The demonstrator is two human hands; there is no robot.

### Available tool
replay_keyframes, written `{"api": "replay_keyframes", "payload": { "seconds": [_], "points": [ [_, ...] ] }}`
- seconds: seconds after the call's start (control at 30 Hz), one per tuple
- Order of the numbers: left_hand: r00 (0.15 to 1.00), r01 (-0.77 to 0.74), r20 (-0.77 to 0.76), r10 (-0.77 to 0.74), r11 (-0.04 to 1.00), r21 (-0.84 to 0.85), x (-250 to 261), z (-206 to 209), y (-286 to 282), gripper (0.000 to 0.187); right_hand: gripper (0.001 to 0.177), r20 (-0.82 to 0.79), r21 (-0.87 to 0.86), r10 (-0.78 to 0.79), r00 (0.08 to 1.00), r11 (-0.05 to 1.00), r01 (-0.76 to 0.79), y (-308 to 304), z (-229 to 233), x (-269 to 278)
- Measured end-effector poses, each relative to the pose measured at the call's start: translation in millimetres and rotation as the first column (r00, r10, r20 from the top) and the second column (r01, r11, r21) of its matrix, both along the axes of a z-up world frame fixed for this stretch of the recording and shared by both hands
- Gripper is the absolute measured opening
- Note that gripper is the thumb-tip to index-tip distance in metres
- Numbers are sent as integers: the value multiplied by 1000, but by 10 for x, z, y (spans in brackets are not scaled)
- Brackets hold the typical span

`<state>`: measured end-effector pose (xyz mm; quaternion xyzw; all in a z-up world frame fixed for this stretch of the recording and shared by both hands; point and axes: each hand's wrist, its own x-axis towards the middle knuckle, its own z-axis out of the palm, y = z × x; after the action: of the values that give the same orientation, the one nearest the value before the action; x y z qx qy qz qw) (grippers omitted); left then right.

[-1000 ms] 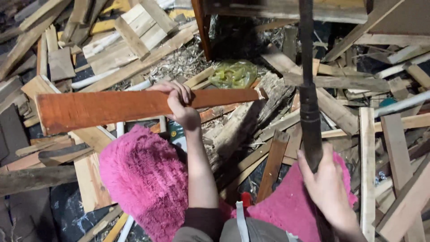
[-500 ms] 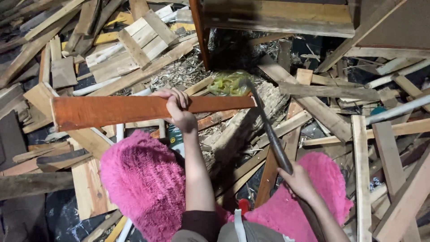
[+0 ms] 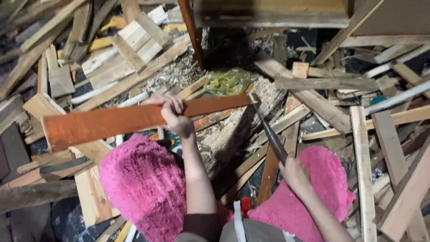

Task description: Removing nails from a wooden board using a pry bar

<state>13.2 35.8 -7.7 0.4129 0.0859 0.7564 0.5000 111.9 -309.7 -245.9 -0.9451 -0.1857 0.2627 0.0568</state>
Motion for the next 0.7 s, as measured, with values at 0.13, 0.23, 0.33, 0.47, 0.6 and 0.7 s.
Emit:
{"api": "replay_keyframes", "payload": {
  "seconds": [0.13,0.23,0.33,0.47,0.6,0.7],
  "points": [
    [993,58,104,-62,998,40,-18,168,-5,9,55,-16,74,-15,1000,997,17,33,230,-41],
    [996,-5,83,9,998,-56,-51,68,20,16,38,-798,400,-69,599,683,611,-62,688,-25],
    [999,12,46,-15,998,61,1,-107,180,9,24,-599,529,-52,799,724,443,64,1304,-45],
    [988,103,98,-117,985,135,-44,-266,249,14,46,-208,467,-139,968,856,223,172,2556,-218],
    [990,100,81,-116,978,182,-45,-324,254,21,46,-93,575,-217,972,785,231,230,2417,-233],
    [976,140,142,-163,977,159,-2,-83,78,21,53,-114,325,-56,992,941,91,228,1271,-192]
  ]
}}
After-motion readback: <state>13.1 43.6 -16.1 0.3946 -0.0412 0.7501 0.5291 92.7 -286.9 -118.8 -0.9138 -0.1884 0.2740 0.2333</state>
